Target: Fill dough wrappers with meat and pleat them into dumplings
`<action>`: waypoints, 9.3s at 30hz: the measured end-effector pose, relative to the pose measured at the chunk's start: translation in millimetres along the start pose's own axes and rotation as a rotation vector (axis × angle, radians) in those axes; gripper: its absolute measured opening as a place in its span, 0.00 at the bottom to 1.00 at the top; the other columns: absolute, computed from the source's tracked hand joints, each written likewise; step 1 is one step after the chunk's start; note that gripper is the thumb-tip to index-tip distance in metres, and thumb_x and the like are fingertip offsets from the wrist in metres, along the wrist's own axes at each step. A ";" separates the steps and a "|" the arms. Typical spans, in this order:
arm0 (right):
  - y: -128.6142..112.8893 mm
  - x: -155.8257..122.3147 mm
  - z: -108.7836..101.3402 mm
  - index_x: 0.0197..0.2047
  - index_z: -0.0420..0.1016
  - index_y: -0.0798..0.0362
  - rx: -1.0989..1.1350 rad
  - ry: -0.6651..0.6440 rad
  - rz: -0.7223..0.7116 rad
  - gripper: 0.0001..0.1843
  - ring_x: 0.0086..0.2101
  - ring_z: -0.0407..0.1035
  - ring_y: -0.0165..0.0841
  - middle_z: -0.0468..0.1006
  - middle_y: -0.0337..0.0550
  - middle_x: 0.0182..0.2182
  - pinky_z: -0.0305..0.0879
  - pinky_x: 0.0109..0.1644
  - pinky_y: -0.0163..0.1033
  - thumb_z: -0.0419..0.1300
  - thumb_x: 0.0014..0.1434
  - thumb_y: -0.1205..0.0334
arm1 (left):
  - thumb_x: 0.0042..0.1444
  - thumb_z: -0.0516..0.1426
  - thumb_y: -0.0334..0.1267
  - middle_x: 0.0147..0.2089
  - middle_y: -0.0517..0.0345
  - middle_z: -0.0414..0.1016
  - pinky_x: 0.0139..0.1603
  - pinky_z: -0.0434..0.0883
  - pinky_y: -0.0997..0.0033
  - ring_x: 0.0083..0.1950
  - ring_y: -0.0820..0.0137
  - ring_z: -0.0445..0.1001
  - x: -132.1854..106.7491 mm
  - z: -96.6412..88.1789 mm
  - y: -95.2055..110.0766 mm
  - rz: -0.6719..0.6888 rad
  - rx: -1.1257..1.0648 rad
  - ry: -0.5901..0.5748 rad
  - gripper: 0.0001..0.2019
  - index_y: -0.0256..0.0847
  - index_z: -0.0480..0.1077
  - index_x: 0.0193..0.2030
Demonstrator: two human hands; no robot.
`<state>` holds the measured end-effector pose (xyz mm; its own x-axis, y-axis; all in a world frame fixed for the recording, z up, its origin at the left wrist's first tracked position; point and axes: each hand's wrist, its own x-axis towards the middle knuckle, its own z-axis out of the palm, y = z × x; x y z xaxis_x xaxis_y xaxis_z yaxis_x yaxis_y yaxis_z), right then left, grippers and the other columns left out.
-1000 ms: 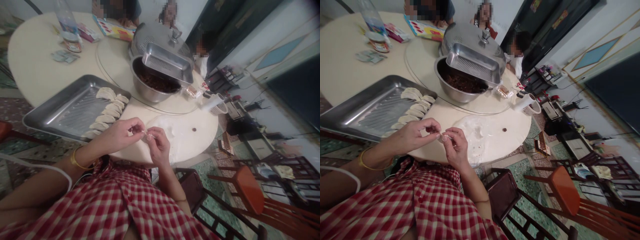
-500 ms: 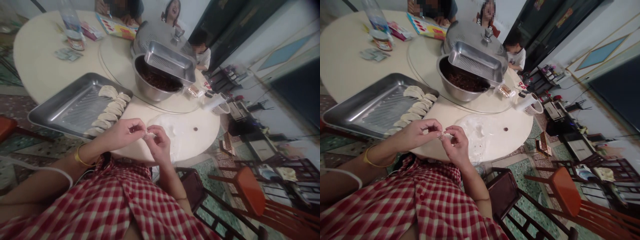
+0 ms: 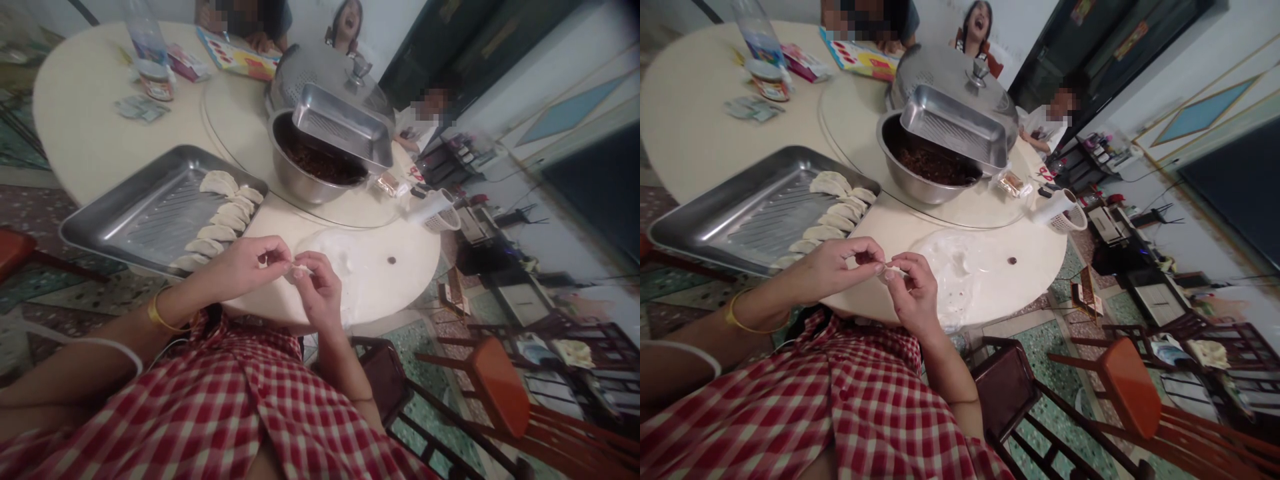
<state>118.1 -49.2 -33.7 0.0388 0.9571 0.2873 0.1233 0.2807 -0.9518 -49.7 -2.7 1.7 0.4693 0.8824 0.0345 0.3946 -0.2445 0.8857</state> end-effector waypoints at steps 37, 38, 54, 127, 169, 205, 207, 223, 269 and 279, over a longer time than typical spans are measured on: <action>3.6 -0.8 2.0 0.35 0.74 0.50 0.093 -0.024 0.037 0.11 0.39 0.70 0.30 0.74 0.43 0.39 0.71 0.39 0.37 0.60 0.60 0.51 | 0.57 0.56 0.44 0.37 0.58 0.77 0.40 0.70 0.73 0.39 0.68 0.74 -12.2 8.6 -3.1 -0.003 -0.093 0.111 0.11 0.41 0.74 0.39; 3.8 -0.6 2.2 0.35 0.74 0.50 0.100 -0.014 0.045 0.12 0.38 0.70 0.31 0.74 0.43 0.39 0.71 0.39 0.38 0.60 0.60 0.50 | 0.57 0.56 0.45 0.38 0.58 0.78 0.40 0.70 0.73 0.41 0.68 0.74 -12.1 9.4 -4.8 -0.018 -0.103 0.115 0.12 0.41 0.75 0.39; 0.3 -0.8 4.1 0.46 0.78 0.47 -0.050 0.015 -0.105 0.12 0.44 0.72 0.30 0.76 0.44 0.42 0.71 0.49 0.39 0.56 0.64 0.55 | 0.48 0.61 0.41 0.26 0.63 0.69 0.26 0.62 0.75 0.25 0.74 0.64 -11.6 18.8 -8.8 -0.066 -0.372 0.331 0.08 0.40 0.72 0.34; -31.6 16.9 -39.5 0.35 0.75 0.51 -0.258 -0.016 -0.111 0.04 0.32 0.69 0.27 0.76 0.38 0.32 0.67 0.33 0.33 0.58 0.59 0.65 | 0.53 0.62 0.38 0.41 0.57 0.73 0.19 0.66 0.77 0.25 0.77 0.70 16.2 45.3 -5.9 0.115 -0.779 0.037 0.07 0.40 0.68 0.31; -31.2 -5.0 -29.5 0.40 0.71 0.49 -0.448 0.212 -0.500 0.05 0.41 0.69 0.34 0.74 0.43 0.38 0.69 0.45 0.45 0.60 0.59 0.66 | 0.48 0.63 0.30 0.38 0.59 0.75 0.20 0.72 0.80 0.28 0.76 0.75 14.8 54.7 10.4 0.145 -0.910 0.158 0.05 0.40 0.72 0.31; -34.0 -1.1 -40.8 0.36 0.73 0.51 -0.310 0.075 -0.321 0.06 0.38 0.68 0.32 0.74 0.42 0.34 0.67 0.44 0.42 0.55 0.62 0.66 | 0.50 0.62 0.33 0.33 0.59 0.74 0.23 0.72 0.78 0.24 0.77 0.71 14.7 57.8 15.6 0.222 -0.640 0.130 0.06 0.39 0.68 0.31; -34.5 -2.2 -41.1 0.38 0.74 0.51 -0.308 0.064 -0.328 0.07 0.39 0.68 0.33 0.74 0.43 0.35 0.67 0.46 0.43 0.54 0.63 0.66 | 0.50 0.63 0.34 0.32 0.59 0.74 0.23 0.72 0.78 0.24 0.77 0.71 15.1 58.4 16.6 0.206 -0.629 0.155 0.07 0.39 0.68 0.31; -30.3 -12.3 -46.1 0.46 0.72 0.48 -0.406 0.214 -0.434 0.11 0.40 0.70 0.34 0.75 0.44 0.39 0.71 0.44 0.44 0.55 0.61 0.68 | 0.52 0.63 0.34 0.39 0.56 0.77 0.26 0.75 0.76 0.30 0.73 0.75 10.1 64.3 5.6 0.199 -0.615 0.141 0.05 0.40 0.77 0.37; -23.4 -17.3 -55.3 0.30 0.74 0.52 -0.241 0.219 -0.050 0.03 0.29 0.66 0.26 0.73 0.37 0.28 0.65 0.34 0.34 0.62 0.56 0.65 | 0.53 0.62 0.32 0.44 0.52 0.75 0.29 0.76 0.73 0.42 0.66 0.74 12.4 65.3 2.1 0.291 -0.472 0.046 0.05 0.42 0.73 0.37; -17.9 -18.5 -56.8 0.28 0.72 0.53 -0.075 0.181 0.053 0.05 0.28 0.66 0.25 0.72 0.36 0.27 0.64 0.33 0.33 0.60 0.56 0.65 | 0.57 0.58 0.30 0.47 0.50 0.72 0.34 0.75 0.72 0.43 0.68 0.73 17.1 66.1 1.3 0.390 -0.298 -0.121 0.04 0.41 0.72 0.38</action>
<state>171.5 -76.1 -15.9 0.2236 0.9399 0.2579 0.1892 0.2177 -0.9575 11.1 -14.5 -27.1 0.6322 0.6910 0.3506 -0.0628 -0.4053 0.9120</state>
